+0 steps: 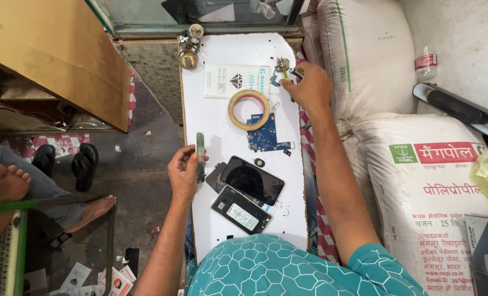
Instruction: The person sits at a small workbench and repairs a mobile phone. They remove the back cover and battery, handle the phone frame and internal boards, peel and apply tape, use a screwdriver on a circuit board, and place parts on the bench.
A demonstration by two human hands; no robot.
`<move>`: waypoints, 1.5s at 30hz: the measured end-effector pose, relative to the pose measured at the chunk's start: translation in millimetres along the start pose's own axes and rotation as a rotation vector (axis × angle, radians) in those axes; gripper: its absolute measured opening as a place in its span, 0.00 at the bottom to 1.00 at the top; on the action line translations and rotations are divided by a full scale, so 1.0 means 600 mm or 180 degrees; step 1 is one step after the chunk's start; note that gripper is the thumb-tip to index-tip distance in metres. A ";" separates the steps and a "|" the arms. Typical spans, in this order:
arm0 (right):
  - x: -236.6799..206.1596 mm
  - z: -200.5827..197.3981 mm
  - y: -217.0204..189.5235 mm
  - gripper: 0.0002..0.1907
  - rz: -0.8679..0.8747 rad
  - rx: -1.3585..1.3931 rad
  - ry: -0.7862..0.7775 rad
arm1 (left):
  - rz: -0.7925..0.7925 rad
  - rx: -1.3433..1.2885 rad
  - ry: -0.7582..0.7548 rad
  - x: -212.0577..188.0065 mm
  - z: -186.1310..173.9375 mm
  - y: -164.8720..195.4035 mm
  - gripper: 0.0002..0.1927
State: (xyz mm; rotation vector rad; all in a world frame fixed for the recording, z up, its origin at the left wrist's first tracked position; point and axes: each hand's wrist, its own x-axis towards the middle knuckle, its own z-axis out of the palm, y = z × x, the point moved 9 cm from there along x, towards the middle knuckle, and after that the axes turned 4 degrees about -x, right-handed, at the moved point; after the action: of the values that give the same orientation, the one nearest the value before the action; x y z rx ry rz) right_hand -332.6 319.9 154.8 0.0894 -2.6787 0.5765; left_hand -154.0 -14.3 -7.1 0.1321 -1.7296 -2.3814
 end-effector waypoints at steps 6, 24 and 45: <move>-0.014 0.044 0.057 0.09 0.0671 0.0934 -0.0304 | 0.0004 0.0053 -0.0015 -0.002 0.004 0.000 0.18; -0.079 0.097 0.061 0.08 0.1149 0.3966 -0.1121 | 0.0033 -0.0066 -0.0061 -0.002 0.005 0.002 0.20; -0.265 0.104 -0.167 0.17 0.0622 0.4010 -0.1750 | -0.0798 -0.0696 0.0012 -0.046 0.133 0.078 0.20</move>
State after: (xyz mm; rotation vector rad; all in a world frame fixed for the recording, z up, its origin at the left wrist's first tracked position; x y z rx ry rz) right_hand -194.9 199.6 78.5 0.3627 -2.2926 2.4795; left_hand -136.7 52.0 61.3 0.3385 -1.5154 -2.7270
